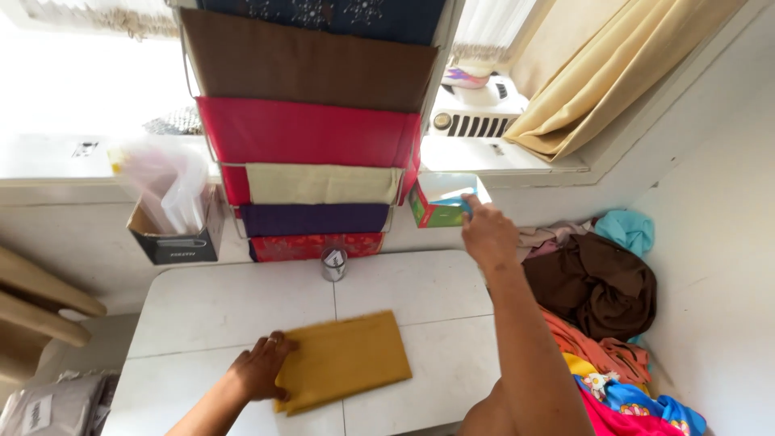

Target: The person uses a lint roller to clean a mustard-colored cloth on a white table, then folds it and places it into a clear plastic bag. They seal the bag and add a label. Afterwards, they pick up a pile of colorful patterned fabrics from the floor and begin unfolding and arranging them on the table.

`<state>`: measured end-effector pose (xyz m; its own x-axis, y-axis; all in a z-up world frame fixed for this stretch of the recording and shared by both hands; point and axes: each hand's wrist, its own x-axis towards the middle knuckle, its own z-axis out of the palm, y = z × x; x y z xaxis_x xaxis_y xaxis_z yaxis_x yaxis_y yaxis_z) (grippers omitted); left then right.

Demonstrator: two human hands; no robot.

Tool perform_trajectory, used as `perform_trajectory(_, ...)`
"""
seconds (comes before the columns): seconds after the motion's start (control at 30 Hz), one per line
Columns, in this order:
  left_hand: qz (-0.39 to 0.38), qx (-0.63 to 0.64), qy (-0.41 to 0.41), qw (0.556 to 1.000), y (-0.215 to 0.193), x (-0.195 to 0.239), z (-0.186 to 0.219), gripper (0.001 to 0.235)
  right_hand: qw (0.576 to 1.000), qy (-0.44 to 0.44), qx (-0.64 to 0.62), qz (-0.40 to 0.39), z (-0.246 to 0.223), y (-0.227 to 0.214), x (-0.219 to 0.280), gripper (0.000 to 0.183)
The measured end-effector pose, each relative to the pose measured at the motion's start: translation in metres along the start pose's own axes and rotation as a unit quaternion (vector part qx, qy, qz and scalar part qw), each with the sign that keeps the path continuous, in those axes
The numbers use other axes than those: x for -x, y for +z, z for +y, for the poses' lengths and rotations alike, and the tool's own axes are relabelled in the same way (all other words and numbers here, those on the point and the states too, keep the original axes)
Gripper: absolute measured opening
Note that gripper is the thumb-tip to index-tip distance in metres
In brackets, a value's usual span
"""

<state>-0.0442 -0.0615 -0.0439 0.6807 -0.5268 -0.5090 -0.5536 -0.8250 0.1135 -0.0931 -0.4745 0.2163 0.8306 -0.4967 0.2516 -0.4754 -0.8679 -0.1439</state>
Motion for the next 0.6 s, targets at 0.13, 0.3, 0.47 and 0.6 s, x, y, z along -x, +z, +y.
perform_trajectory(0.13, 0.056, -0.066, 0.060, 0.994, -0.003, 0.002, 0.002, 0.104, 0.989, -0.073, 0.018, 0.127, 0.006, -0.023, 0.029, 0.038)
perform_trajectory(0.3, 0.117, -0.051, 0.151, 0.980, -0.024, 0.018, 0.019, 0.065, 0.958, -0.244, -0.145, 0.043, -0.030, -0.035, 0.075, 0.056)
perform_trajectory(0.47, 0.088, -0.074, 0.102, 0.988, 0.017, 0.012, 0.006, 0.086, 0.919, -0.269, -0.027, -0.288, -0.049, 0.038, 0.099, 0.049)
perform_trajectory(0.6, 0.097, -0.088, 0.072, 0.989, 0.006, 0.012, 0.006, 0.099, 0.884, -0.313, 0.041, -0.346, -0.050, 0.055, 0.093, 0.033)
